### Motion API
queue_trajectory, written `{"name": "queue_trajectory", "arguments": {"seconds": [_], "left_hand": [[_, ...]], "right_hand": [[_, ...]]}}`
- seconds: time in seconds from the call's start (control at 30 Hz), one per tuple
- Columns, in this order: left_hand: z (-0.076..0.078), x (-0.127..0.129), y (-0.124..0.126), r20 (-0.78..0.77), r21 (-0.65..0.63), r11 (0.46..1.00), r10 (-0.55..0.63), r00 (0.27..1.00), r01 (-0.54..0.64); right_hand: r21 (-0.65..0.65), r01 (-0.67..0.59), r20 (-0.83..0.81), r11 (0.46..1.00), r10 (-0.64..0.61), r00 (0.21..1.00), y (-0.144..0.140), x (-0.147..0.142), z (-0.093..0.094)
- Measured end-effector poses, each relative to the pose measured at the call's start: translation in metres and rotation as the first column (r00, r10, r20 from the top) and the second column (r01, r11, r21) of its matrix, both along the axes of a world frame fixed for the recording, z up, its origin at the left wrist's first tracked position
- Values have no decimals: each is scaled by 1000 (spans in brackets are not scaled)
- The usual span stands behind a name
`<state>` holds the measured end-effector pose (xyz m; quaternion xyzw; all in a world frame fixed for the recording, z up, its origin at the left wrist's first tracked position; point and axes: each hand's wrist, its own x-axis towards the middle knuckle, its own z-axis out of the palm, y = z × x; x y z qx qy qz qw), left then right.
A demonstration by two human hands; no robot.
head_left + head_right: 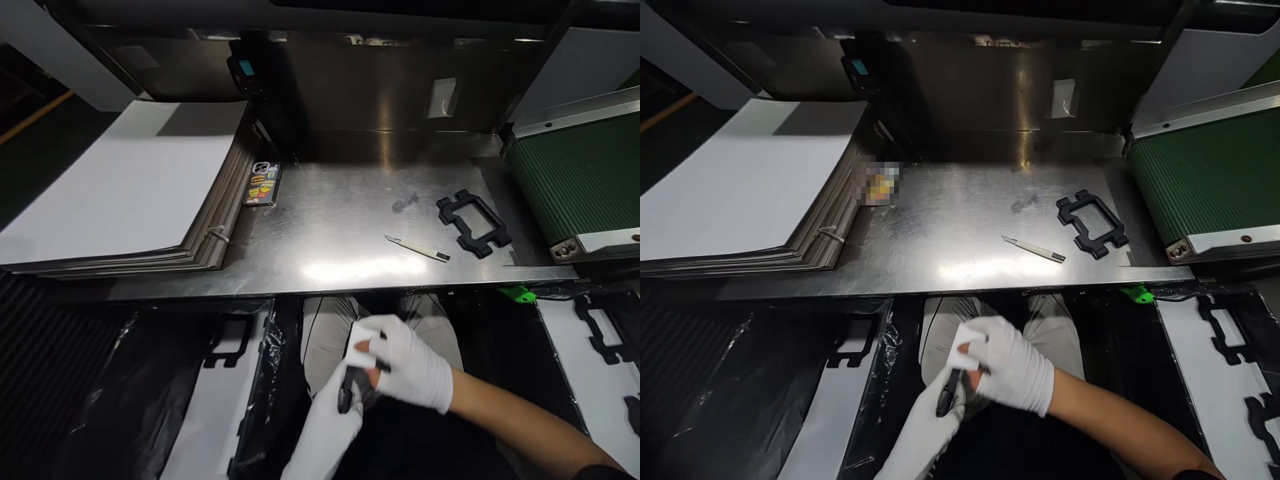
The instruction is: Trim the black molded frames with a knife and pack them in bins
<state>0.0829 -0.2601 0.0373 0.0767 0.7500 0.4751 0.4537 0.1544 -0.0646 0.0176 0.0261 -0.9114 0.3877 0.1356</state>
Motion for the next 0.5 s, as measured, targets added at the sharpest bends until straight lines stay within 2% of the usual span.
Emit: {"name": "queue_trajectory", "arguments": {"seconds": [0.07, 0.2, 0.3, 0.43, 0.5], "left_hand": [[1, 1, 1, 12, 2, 1000, 4, 1000, -4], [-2, 2, 2, -5, -31, 999, -30, 1000, 30], [-6, 3, 4, -15, -33, 997, -67, 998, 66], [-8, 2, 6, -43, -40, 996, -86, 995, 84], [-8, 0, 6, -37, -5, 995, -100, 994, 99]], "right_hand": [[9, -56, 11, 998, 56, 998, -1, 0, -1], [-7, 34, -31, 999, -34, 999, 0, 2, -1], [-12, -46, -28, 999, 45, 999, 2, 3, 2], [-18, 71, -31, 997, -72, 997, 2, 3, 8], [15, -7, -39, 1000, 8, 999, 6, -1, 11]]}}
